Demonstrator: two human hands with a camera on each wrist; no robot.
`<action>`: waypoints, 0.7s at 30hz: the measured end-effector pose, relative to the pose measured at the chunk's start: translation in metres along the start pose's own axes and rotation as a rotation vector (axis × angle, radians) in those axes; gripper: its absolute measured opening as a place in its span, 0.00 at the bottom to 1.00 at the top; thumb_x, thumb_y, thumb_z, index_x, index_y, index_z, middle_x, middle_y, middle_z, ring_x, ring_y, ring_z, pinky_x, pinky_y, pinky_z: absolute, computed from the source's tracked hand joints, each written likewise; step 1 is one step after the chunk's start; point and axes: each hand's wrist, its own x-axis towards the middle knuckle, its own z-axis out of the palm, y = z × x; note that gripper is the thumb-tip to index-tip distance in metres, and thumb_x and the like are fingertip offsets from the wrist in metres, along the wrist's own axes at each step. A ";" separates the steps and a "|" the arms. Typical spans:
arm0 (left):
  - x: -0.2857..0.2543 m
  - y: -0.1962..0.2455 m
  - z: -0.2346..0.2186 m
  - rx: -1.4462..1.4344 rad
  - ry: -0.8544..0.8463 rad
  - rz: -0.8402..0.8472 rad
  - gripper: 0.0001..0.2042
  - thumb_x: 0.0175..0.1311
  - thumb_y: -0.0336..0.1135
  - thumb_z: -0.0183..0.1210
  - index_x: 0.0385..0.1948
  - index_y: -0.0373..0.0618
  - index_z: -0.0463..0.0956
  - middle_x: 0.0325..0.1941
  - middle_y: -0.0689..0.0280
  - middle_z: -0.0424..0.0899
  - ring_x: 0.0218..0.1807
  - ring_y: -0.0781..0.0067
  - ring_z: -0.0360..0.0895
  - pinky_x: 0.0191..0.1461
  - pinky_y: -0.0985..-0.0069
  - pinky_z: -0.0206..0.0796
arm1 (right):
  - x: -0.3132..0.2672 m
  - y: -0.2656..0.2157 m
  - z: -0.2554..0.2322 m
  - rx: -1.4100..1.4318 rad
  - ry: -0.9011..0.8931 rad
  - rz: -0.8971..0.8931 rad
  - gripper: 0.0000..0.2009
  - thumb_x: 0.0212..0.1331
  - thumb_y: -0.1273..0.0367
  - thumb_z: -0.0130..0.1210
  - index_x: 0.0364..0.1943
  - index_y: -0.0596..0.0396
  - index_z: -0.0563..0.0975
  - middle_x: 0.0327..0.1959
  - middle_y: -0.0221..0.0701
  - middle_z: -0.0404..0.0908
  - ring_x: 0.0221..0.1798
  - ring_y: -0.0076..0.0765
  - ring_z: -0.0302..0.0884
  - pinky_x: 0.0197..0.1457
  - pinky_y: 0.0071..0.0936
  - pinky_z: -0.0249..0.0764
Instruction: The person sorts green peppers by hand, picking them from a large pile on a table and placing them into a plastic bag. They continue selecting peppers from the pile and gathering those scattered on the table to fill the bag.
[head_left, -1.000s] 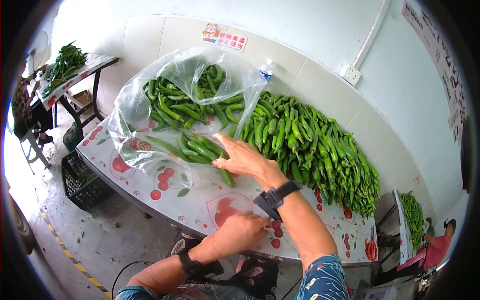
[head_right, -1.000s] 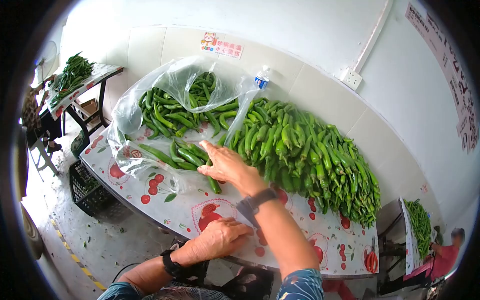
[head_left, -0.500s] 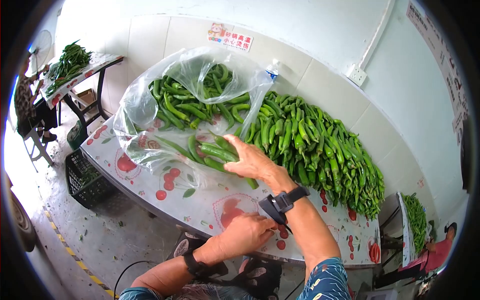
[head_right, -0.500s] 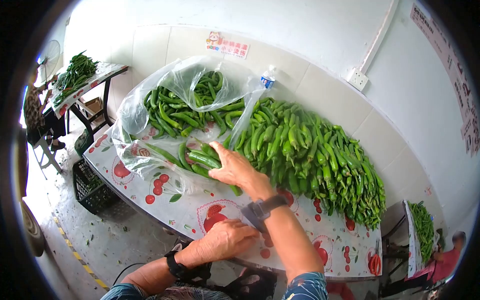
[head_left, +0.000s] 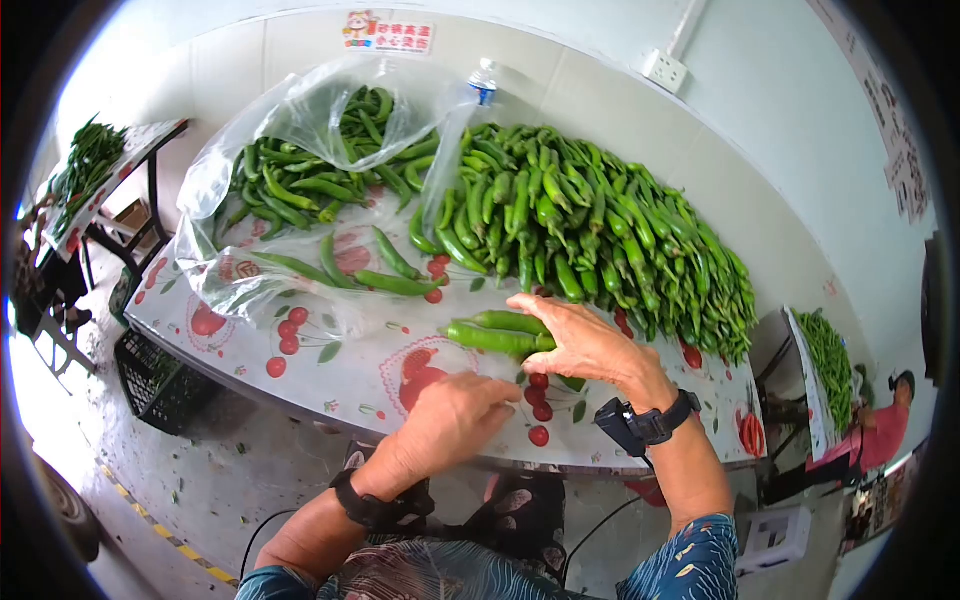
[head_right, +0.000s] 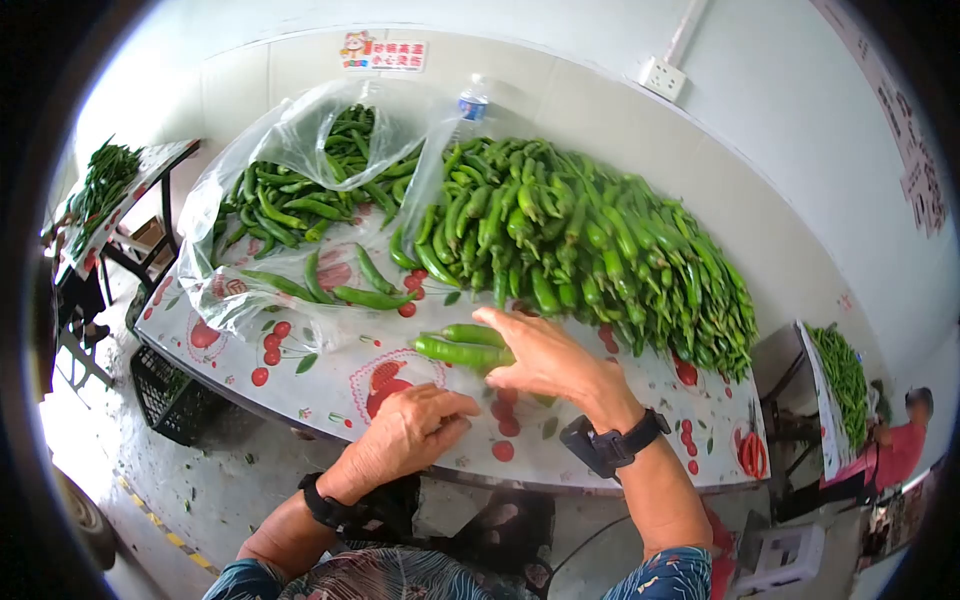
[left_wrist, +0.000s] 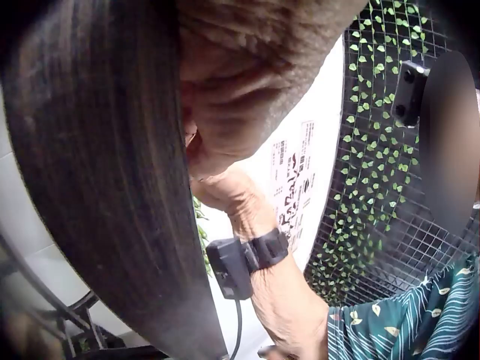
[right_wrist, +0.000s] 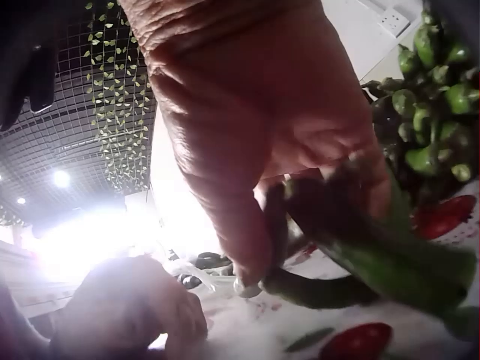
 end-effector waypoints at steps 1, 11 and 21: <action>0.000 0.000 0.000 0.004 -0.003 -0.001 0.07 0.54 0.27 0.59 0.36 0.44 0.78 0.28 0.58 0.81 0.34 0.54 0.79 0.39 0.64 0.72 | -0.007 0.005 0.001 0.013 0.018 0.011 0.35 0.45 0.66 0.61 0.62 0.59 0.64 0.57 0.52 0.72 0.59 0.56 0.70 0.61 0.40 0.68; 0.003 0.005 -0.003 0.026 -0.025 -0.043 0.08 0.55 0.26 0.59 0.36 0.43 0.78 0.30 0.58 0.81 0.35 0.56 0.79 0.40 0.66 0.72 | -0.060 0.009 0.004 -0.020 0.259 0.207 0.17 0.51 0.68 0.61 0.45 0.58 0.76 0.40 0.38 0.83 0.41 0.41 0.81 0.46 0.32 0.76; 0.003 0.006 -0.004 0.007 -0.030 -0.070 0.08 0.55 0.26 0.59 0.36 0.43 0.78 0.28 0.58 0.81 0.34 0.56 0.78 0.39 0.66 0.71 | -0.065 0.015 0.029 -0.033 0.207 0.262 0.19 0.51 0.69 0.56 0.50 0.54 0.72 0.25 0.41 0.79 0.30 0.53 0.78 0.34 0.44 0.70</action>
